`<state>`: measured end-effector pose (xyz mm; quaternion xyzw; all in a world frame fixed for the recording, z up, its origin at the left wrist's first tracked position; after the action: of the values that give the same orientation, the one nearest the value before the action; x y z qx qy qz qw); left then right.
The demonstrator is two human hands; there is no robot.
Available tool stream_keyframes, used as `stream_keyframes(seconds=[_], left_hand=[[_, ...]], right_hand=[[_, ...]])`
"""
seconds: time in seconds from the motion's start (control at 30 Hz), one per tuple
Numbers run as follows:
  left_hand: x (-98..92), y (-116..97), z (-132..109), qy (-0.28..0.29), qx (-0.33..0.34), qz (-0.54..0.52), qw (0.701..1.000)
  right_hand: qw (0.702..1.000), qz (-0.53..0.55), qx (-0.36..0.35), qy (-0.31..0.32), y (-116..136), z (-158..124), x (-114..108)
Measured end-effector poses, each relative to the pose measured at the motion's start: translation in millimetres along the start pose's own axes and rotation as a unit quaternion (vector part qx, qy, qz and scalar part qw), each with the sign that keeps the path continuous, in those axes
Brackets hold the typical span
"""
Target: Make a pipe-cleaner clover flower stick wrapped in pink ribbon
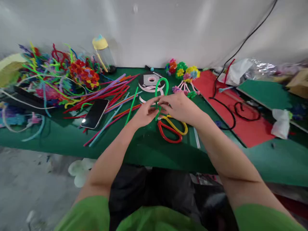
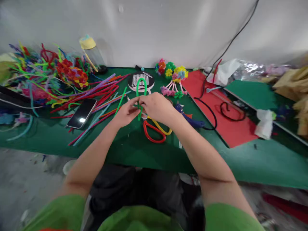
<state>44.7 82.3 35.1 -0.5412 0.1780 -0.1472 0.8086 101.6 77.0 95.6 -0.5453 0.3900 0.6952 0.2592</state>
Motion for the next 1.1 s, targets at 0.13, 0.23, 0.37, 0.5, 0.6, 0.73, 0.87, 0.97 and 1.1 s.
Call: stream_keyframes(seconds=[0.13, 0.23, 0.37, 0.5, 0.6, 0.73, 0.87, 0.97, 1.1], left_hand=[[2.6, -1.6, 1.6, -0.002, -0.014, -0.003, 1.0], [3.7, -2.9, 1.9, -0.003, -0.028, -0.017, 0.999], [9.7, -5.6, 0.3, 0.018, -0.058, -0.067, 0.996], [15.0, -10.5, -1.8, 0.041, -0.068, -0.086, 0.993], [17.7, -12.7, -3.2, 0.06, -0.066, -0.097, 0.991], [21.4, -11.8, -4.9, 0.082, -0.078, -0.127, 0.985], [25.7, -12.0, -5.9, 0.103, -0.083, -0.154, 0.979], [26.8, -9.7, -6.8, 0.106, -0.093, -0.154, 0.978], [30.2, -7.4, -8.4, 0.118, -0.101, -0.163, 0.974]], right_hand=[[1.0, 0.003, -0.008, -0.004, -1.1, -0.8, -0.1], [1.0, 0.018, -0.014, -0.014, -1.8, -2.0, -0.8], [0.993, 0.074, 0.006, -0.089, -11.1, -5.5, -17.0], [0.959, 0.182, 0.063, -0.207, -38.5, -11.4, -41.2], [0.916, 0.302, 0.098, -0.247, -63.3, -11.3, -44.0], [0.854, 0.464, 0.139, -0.192, -82.1, -4.3, -25.2], [0.799, 0.57, 0.159, -0.108, -77.0, -1.1, -7.0], [0.761, 0.622, 0.165, -0.084, -71.1, -0.8, -1.3], [0.717, 0.67, 0.181, -0.069, -67.6, 0.4, 7.1]])
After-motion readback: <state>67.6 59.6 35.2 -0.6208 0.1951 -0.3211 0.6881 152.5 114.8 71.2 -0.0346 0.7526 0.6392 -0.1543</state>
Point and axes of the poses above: each hand's wrist, its own z-axis towards the middle knuckle, its own x-axis out of the palm, y = z × x, the point moved 10 cm from there along z, towards the middle knuckle, and after that the axes turned 3 degrees about -z, right-handed, at the moved point
